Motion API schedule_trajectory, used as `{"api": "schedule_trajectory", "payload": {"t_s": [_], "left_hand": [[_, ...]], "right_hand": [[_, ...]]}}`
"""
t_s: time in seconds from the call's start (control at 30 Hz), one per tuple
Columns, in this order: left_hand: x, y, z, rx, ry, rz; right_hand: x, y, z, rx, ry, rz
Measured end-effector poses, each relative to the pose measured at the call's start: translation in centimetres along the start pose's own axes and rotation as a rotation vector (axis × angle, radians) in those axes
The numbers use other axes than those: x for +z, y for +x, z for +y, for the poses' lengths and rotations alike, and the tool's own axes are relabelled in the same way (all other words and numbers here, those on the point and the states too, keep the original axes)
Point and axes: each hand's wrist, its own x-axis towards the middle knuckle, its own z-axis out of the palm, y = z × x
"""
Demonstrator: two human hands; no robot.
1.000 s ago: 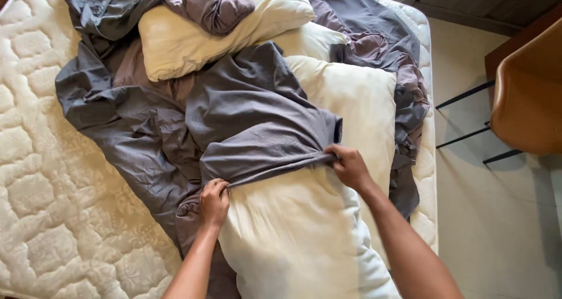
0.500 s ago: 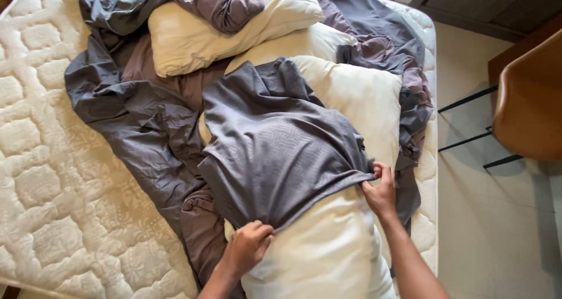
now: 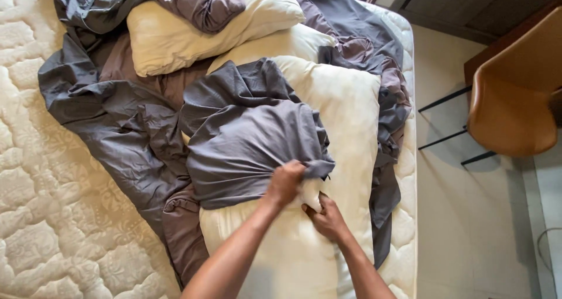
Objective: The person places a pillowcase over a pillow on a bed, then inserts the pillow into the case by hand. They smooth the fabric, tuck the corners, and adjust the pillowcase to fit the pillow, finishing by lifting and repositioning the pillow on the bed.
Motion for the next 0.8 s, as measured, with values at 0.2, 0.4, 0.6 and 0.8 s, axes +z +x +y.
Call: {"api": "schedule_trajectory", "payload": {"t_s": [0.2,0.4,0.6,0.8], "left_hand": [[0.6,-4.8,8.2,0.173,-0.114,-0.151],[-11.0,-9.3,2.1,-0.114,0.075,0.171],[-13.8,-16.8,-8.5,-0.481,0.336,-0.049],[-11.6,-18.0,-12.5,-0.562,0.306,0.086]], "right_hand": [[5.2,1.2,13.9,0.230,-0.439,0.337],[-5.0,0.7,-2.0,0.105,-0.496,0.349],[-6.8,10.3,-7.2,-0.659,-0.809,0.297],[-10.1,9.8,-1.9,-0.174,-0.652,-0.241]]}}
